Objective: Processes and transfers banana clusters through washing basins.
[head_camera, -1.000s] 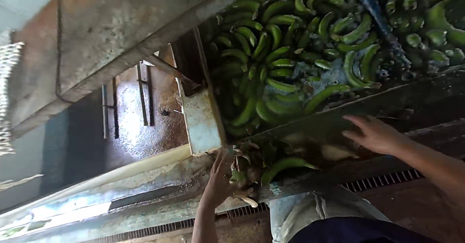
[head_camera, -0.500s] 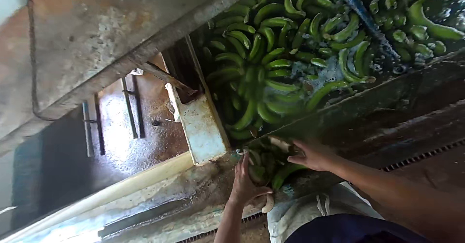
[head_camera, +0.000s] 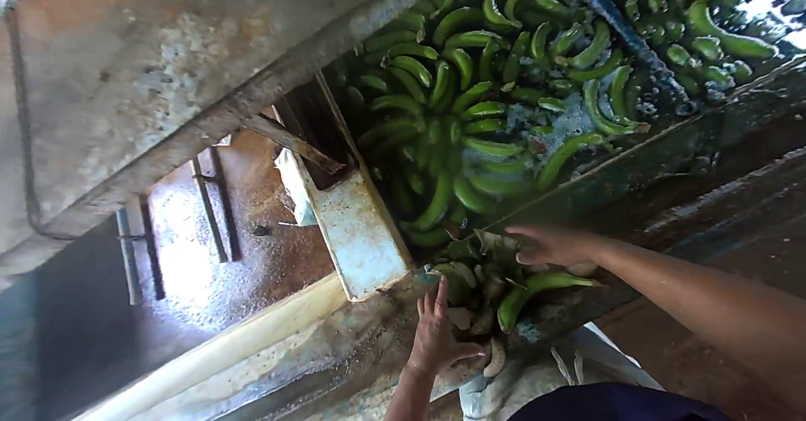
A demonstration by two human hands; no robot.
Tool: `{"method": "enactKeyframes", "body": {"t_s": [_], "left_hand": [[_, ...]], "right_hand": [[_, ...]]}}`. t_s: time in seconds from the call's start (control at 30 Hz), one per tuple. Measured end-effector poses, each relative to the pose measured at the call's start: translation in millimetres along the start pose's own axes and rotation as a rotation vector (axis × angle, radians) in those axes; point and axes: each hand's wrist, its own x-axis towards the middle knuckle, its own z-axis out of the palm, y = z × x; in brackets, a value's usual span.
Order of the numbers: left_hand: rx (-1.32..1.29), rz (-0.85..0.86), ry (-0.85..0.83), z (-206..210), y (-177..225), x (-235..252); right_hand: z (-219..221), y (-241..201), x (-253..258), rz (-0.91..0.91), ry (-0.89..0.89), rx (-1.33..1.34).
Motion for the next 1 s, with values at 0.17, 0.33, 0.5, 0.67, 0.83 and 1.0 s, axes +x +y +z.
{"method": "enactKeyframes", "body": {"t_s": [0.17,0.33,0.5,0.67,0.83,1.0], "left_hand": [[-0.158,0.072,0.078,10,7,16],[-0.158,0.114,0.049,16,16,35],[-0.169,0.051,-0.124,0,18,36],[0.097,-0.113,-0.425,-44,42,38],[0.232,-0.147,-0.141,-69,51,81],[0.162,-0.211,-0.309,-35,41,147]], "right_hand": [[4,-24,6,0.022,-0.131,-0.027],[33,-20,9,0.058,0.019,-0.017],[41,-6,11,-0.033,0.053,-0.125],[22,-13,-13,-0.113,-0.103,-0.263],[9,-3,-56,-0.114,0.184,-0.231],[-9,43,-48,0.445,0.447,-0.172]]}}
